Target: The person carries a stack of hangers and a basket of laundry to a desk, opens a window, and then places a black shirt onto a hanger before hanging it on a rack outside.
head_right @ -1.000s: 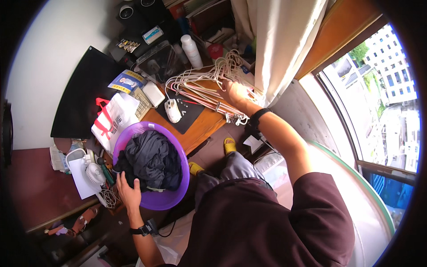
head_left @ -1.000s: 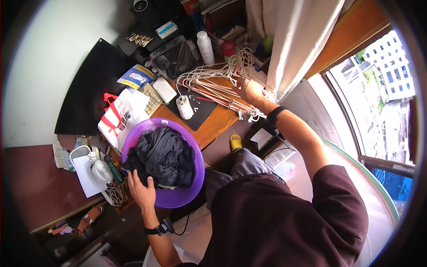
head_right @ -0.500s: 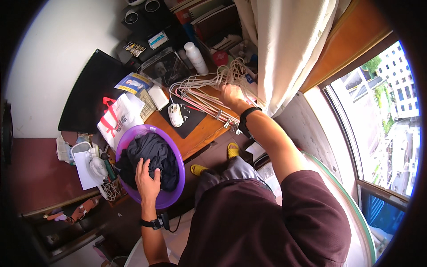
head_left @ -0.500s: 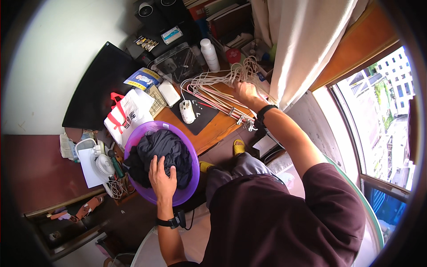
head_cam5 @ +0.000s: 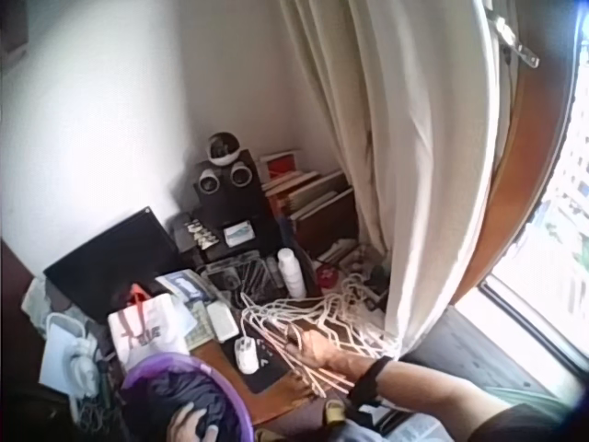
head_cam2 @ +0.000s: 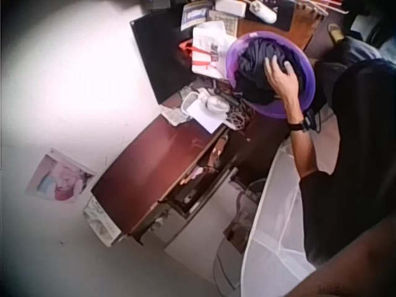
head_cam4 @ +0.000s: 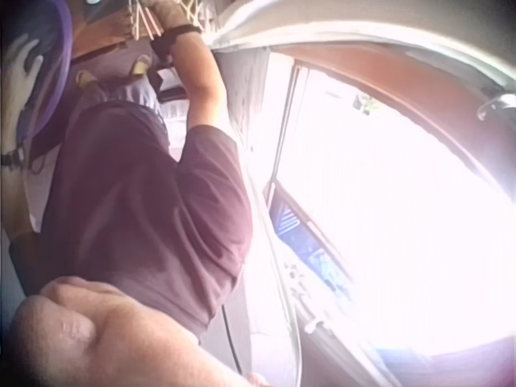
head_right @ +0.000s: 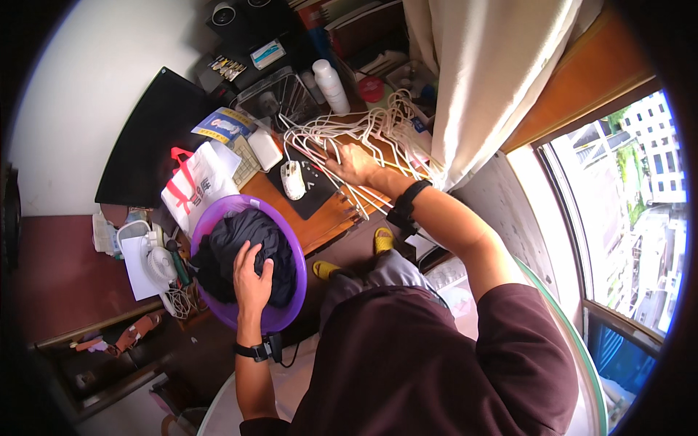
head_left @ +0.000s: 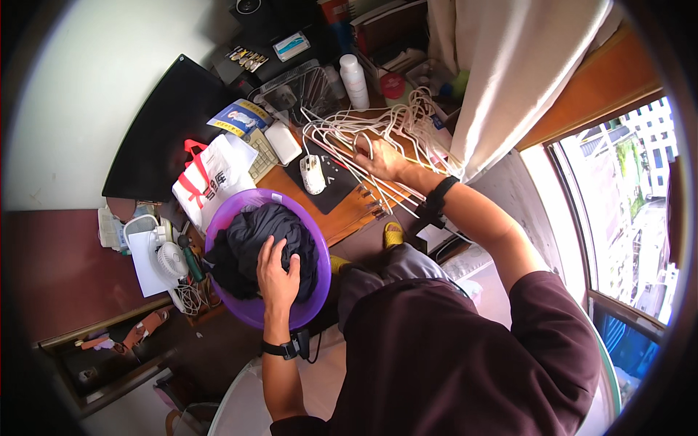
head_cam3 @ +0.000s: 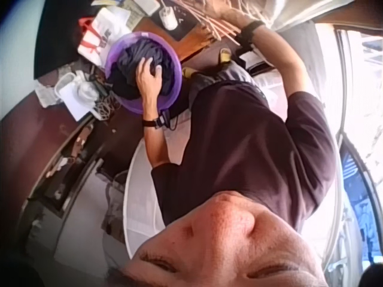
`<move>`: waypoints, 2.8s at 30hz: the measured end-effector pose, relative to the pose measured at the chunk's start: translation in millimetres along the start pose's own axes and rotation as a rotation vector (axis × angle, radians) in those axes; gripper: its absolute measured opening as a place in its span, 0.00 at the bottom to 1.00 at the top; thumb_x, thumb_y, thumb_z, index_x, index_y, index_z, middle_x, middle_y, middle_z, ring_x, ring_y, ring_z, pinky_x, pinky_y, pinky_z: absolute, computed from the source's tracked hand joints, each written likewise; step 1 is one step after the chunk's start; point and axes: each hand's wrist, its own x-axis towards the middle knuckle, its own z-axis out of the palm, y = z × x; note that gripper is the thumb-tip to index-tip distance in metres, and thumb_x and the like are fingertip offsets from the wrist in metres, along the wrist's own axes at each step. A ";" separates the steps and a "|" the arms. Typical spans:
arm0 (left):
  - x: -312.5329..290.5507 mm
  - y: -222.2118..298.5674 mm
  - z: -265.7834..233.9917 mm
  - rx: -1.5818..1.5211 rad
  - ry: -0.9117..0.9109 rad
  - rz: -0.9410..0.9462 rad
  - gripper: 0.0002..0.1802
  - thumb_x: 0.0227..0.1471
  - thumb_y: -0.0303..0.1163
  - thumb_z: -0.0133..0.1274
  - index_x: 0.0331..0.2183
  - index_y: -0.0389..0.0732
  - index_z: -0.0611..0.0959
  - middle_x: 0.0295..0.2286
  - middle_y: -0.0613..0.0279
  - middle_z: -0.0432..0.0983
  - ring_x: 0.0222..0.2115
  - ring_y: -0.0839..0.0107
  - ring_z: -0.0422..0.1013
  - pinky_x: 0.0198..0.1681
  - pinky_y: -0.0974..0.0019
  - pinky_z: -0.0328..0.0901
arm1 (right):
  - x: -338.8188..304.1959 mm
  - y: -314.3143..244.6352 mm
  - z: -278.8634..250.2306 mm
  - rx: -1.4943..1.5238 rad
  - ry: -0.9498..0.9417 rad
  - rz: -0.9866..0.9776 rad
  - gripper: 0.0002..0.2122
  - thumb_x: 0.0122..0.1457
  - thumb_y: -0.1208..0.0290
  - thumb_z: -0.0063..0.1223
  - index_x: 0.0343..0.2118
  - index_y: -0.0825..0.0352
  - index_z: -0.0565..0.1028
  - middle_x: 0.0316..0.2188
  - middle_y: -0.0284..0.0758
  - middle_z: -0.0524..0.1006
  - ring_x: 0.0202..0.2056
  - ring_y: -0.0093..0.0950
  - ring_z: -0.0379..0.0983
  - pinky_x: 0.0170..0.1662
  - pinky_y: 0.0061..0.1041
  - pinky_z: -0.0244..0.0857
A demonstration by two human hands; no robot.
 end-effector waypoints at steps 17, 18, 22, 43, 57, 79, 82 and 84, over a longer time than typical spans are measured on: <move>-14.8 -19.1 20.4 -0.081 -0.031 -0.030 0.22 0.48 0.32 0.56 0.46 0.36 0.77 0.50 0.44 0.68 0.51 0.48 0.64 0.55 0.55 0.59 | 6.7 -69.5 22.6 0.238 -0.110 -0.180 0.09 0.57 0.67 0.44 0.32 0.68 0.67 0.23 0.46 0.71 0.28 0.47 0.69 0.32 0.39 0.64; -15.7 -20.9 20.9 -0.082 -0.030 -0.035 0.22 0.48 0.32 0.56 0.46 0.36 0.77 0.50 0.44 0.68 0.51 0.48 0.64 0.55 0.55 0.59 | 5.8 -73.5 23.3 0.238 -0.133 -0.208 0.09 0.58 0.67 0.44 0.32 0.68 0.67 0.23 0.47 0.71 0.27 0.47 0.69 0.32 0.39 0.64; -16.6 -23.3 18.2 -0.074 -0.002 -0.027 0.22 0.48 0.32 0.56 0.46 0.36 0.77 0.50 0.44 0.68 0.51 0.49 0.64 0.55 0.55 0.59 | 17.5 -84.8 39.7 0.211 -0.219 -0.265 0.08 0.59 0.66 0.44 0.33 0.67 0.67 0.25 0.47 0.74 0.31 0.48 0.72 0.34 0.41 0.65; -25.1 -22.7 10.6 -0.119 0.066 -0.082 0.20 0.47 0.30 0.54 0.44 0.35 0.78 0.48 0.44 0.70 0.50 0.47 0.65 0.55 0.53 0.59 | 100.5 -14.3 135.3 -0.158 -0.274 0.023 0.14 0.55 0.55 0.50 0.36 0.59 0.77 0.33 0.42 0.79 0.36 0.42 0.76 0.41 0.39 0.68; -2.1 -29.1 20.4 0.111 0.076 -0.070 0.18 0.45 0.29 0.56 0.41 0.37 0.78 0.41 0.50 0.75 0.43 0.51 0.70 0.46 0.55 0.64 | -10.7 40.3 40.2 -0.246 0.307 0.346 0.16 0.57 0.57 0.50 0.41 0.63 0.69 0.32 0.44 0.78 0.32 0.40 0.77 0.37 0.39 0.70; -2.3 -7.1 2.7 0.048 0.099 -0.113 0.14 0.47 0.28 0.54 0.39 0.35 0.80 0.38 0.50 0.76 0.41 0.51 0.71 0.46 0.56 0.65 | -26.1 19.8 -4.6 -0.023 0.285 0.266 0.14 0.57 0.63 0.49 0.44 0.64 0.74 0.36 0.44 0.78 0.41 0.43 0.73 0.48 0.38 0.66; -0.5 -7.8 1.6 0.029 0.093 -0.118 0.14 0.47 0.28 0.53 0.39 0.36 0.80 0.38 0.50 0.76 0.41 0.51 0.71 0.46 0.56 0.65 | -29.9 -1.7 -14.4 0.228 0.319 0.338 0.17 0.59 0.63 0.48 0.48 0.66 0.72 0.40 0.45 0.78 0.44 0.42 0.73 0.49 0.36 0.65; -1.0 -12.5 2.3 0.022 0.090 -0.071 0.14 0.48 0.28 0.53 0.39 0.36 0.79 0.38 0.50 0.76 0.41 0.52 0.71 0.47 0.56 0.65 | -35.0 -12.2 -23.2 0.248 0.293 0.306 0.19 0.60 0.63 0.46 0.50 0.70 0.70 0.43 0.46 0.77 0.46 0.39 0.74 0.50 0.32 0.66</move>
